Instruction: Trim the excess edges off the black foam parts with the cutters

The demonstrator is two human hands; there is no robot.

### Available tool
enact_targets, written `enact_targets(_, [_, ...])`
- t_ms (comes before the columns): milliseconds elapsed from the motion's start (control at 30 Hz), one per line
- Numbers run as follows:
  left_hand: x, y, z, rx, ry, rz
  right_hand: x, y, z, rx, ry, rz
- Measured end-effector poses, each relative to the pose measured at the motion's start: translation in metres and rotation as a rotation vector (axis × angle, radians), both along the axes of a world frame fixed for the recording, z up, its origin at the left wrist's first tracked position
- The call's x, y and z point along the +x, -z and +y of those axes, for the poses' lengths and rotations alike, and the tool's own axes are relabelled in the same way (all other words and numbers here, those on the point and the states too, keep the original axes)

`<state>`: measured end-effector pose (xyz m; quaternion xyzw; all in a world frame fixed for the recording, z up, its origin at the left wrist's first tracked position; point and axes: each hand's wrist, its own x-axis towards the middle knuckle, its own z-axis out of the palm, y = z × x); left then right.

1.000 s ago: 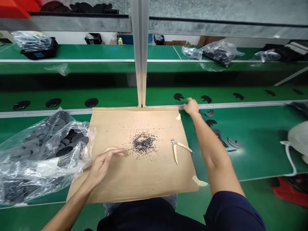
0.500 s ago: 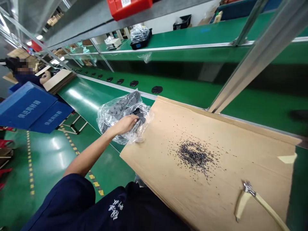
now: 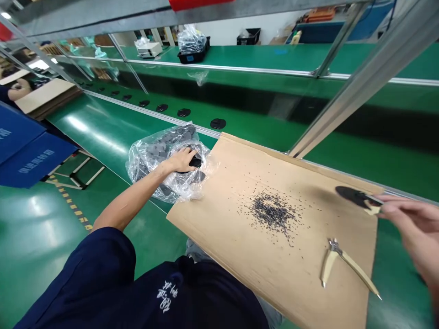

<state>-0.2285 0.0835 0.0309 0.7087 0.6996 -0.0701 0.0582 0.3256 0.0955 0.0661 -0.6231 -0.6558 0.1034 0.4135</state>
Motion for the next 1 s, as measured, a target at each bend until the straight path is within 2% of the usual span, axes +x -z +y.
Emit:
enact_targets(67, [0.010,-0.005,-0.006,0.000,-0.013,0.036,-0.027,-0.015,-0.030,-0.180,-0.192,0.120])
enact_targets(133, [0.019,-0.010,-0.009,-0.007,-0.031,0.067,-0.047,-0.022,-0.050,-0.290,-0.331,0.129])
enact_targets(300, [0.034,-0.026,-0.020,-0.024,-0.045,0.123,-0.065,-0.014,-0.085,-0.426,-0.554,0.030])
enact_targets(433, [0.051,-0.034,-0.031,-0.028,0.021,0.116,-0.073,0.003,-0.112,-0.396,-0.713,0.031])
enact_targets(567, [0.075,-0.044,-0.034,-0.043,0.128,0.101,-0.083,0.026,-0.125,-0.328,-0.874,-0.038])
enact_targets(633, [0.085,-0.051,-0.038,-0.014,0.192,0.101,-0.086,0.036,-0.130,-0.274,-0.900,-0.102])
enact_targets(700, [0.090,-0.054,-0.047,0.016,0.290,0.093,-0.087,0.042,-0.138,-0.226,-0.862,-0.184])
enact_targets(767, [0.087,-0.045,-0.056,0.069,0.378,0.064,-0.086,0.045,-0.150,-0.190,-0.789,-0.270])
enact_targets(800, [0.083,-0.036,-0.058,0.133,0.415,0.042,-0.085,0.045,-0.155,-0.180,-0.754,-0.312])
enact_targets(867, [0.073,-0.009,-0.052,0.248,0.534,-0.064,-0.079,0.044,-0.162,-0.163,-0.714,-0.384])
enact_targets(933, [0.067,0.019,-0.039,0.270,0.725,-0.221,-0.070,0.042,-0.168,-0.156,-0.671,-0.438])
enact_targets(1000, [0.066,0.039,-0.029,0.268,0.842,-0.293,-0.057,0.040,-0.175,-0.147,-0.597,-0.464])
